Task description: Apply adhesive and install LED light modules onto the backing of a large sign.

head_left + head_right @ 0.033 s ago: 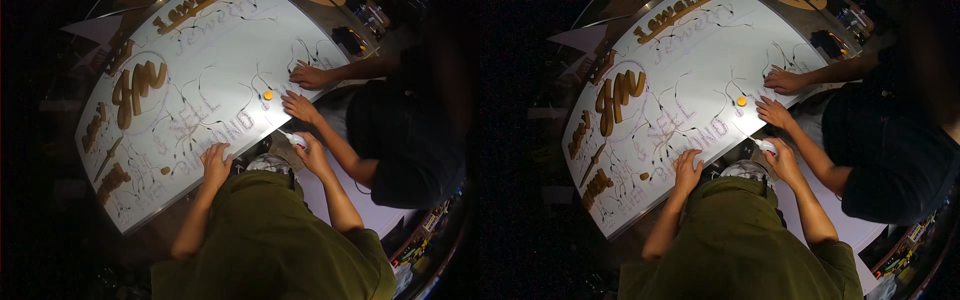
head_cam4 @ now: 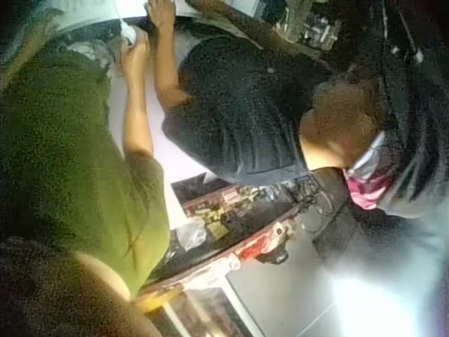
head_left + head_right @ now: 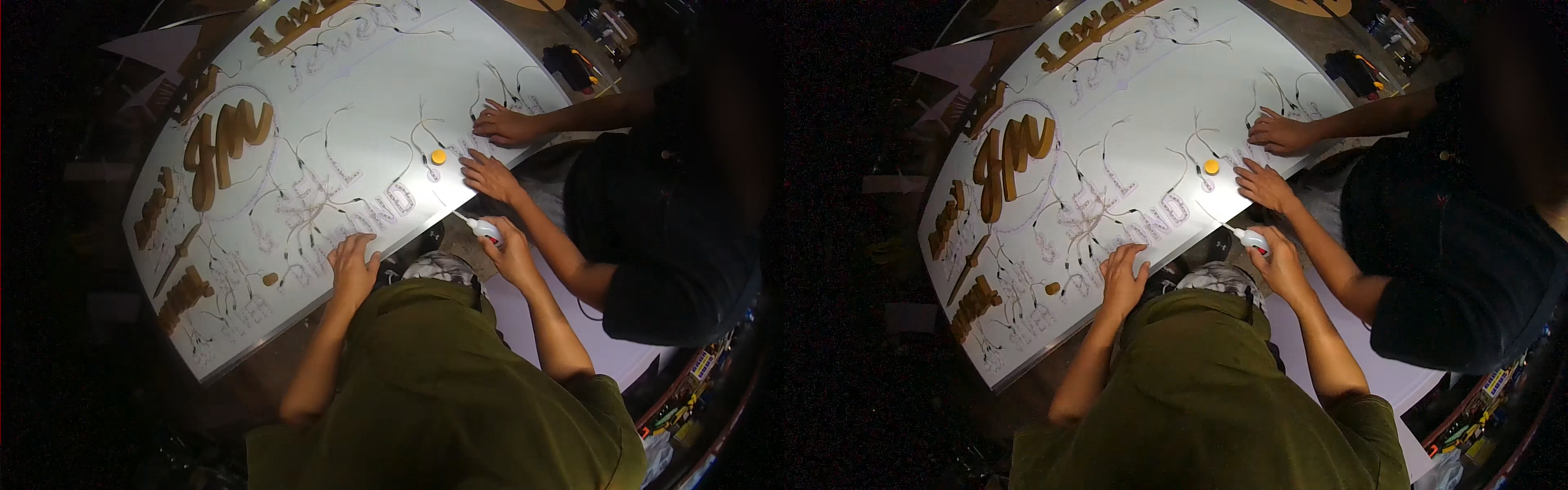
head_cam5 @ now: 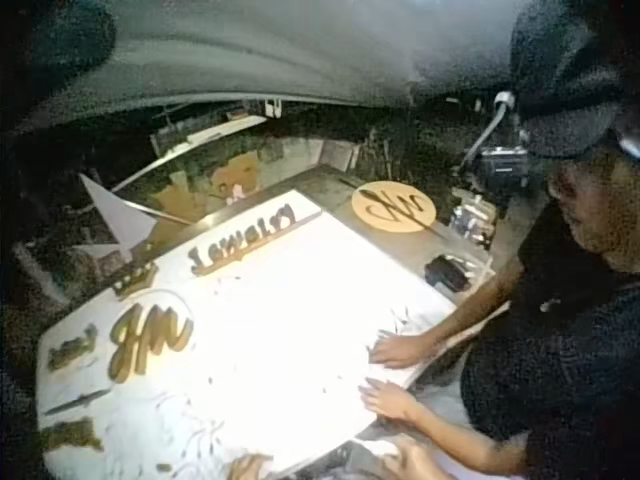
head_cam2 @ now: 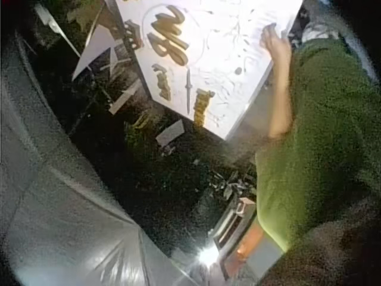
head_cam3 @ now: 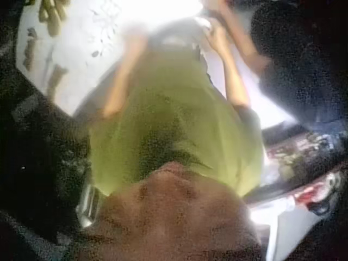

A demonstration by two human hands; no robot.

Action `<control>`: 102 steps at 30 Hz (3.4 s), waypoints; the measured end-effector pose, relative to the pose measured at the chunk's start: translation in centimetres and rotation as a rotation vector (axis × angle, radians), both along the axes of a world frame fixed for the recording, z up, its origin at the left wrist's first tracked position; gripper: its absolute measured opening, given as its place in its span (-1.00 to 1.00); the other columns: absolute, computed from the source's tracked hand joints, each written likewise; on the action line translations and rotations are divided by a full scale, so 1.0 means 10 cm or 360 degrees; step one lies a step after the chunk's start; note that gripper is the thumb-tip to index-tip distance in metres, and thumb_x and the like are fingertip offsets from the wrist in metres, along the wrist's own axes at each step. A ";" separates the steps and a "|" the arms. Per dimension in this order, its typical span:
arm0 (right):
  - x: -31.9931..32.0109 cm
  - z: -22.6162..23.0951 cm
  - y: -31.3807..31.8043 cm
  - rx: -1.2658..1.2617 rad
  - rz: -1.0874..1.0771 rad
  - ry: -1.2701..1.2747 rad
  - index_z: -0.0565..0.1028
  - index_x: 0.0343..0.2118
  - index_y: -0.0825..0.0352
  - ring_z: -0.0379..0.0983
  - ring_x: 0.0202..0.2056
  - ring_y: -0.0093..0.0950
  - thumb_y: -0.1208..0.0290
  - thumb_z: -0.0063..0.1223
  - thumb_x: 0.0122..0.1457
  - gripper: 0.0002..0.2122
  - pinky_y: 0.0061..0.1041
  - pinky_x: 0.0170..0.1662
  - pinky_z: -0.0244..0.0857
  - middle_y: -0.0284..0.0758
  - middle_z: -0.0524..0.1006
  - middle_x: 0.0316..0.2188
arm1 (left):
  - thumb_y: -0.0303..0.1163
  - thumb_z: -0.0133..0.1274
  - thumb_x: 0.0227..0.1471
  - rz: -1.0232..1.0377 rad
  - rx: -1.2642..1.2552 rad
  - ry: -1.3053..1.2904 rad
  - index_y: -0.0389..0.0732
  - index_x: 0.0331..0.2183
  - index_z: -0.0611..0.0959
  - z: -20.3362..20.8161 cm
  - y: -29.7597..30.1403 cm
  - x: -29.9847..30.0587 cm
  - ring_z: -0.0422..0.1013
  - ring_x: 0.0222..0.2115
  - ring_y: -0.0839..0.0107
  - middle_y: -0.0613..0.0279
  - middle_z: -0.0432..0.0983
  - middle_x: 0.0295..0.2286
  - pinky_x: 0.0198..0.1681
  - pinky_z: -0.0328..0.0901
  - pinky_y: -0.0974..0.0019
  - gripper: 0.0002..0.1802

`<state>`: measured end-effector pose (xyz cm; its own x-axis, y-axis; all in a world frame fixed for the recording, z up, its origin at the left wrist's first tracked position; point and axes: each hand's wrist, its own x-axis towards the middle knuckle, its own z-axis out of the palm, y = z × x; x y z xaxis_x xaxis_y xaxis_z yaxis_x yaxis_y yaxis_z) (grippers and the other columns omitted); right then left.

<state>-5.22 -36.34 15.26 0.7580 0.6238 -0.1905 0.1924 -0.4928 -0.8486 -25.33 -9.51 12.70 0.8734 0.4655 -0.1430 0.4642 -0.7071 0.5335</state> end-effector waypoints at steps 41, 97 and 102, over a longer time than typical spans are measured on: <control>0.80 -0.51 0.80 -0.0747 0.0353 -0.0283 0.57 -0.15 0.40 0.54 -0.10 -0.03 0.55 0.29 0.06 -0.73 -0.12 -0.05 0.43 -0.03 0.59 -0.21 | -0.30 0.28 0.00 -0.0457 0.0123 0.0146 -0.05 0.14 0.55 -0.79 0.32 0.92 0.26 0.12 0.12 0.12 0.36 0.09 0.19 0.05 -0.12 -0.38; 0.81 -0.47 0.93 -0.0858 0.0758 -0.0475 0.59 -0.08 0.31 0.54 -0.09 -0.15 0.48 0.27 0.05 -0.68 -0.18 -0.04 0.42 -0.17 0.61 -0.16 | -0.28 0.30 0.00 -0.0416 0.0123 0.0163 -0.05 0.13 0.58 -0.87 0.34 0.94 0.24 0.12 0.13 0.12 0.35 0.09 0.15 0.04 -0.11 -0.38; 0.79 -0.45 0.89 -0.0886 0.0761 -0.0482 0.60 -0.09 0.30 0.53 -0.07 -0.15 0.48 0.28 0.04 -0.68 -0.20 -0.02 0.41 -0.19 0.61 -0.16 | -0.27 0.29 0.01 -0.0418 0.0141 0.0174 -0.05 0.14 0.58 -0.88 0.33 0.94 0.24 0.12 0.13 0.11 0.35 0.09 0.15 0.04 -0.11 -0.38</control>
<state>2.69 -27.45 10.74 0.5005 0.7687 -0.3983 0.6735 -0.6348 -0.3787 -15.93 -6.17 3.93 0.9473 0.2406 -0.2116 0.3105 -0.8522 0.4211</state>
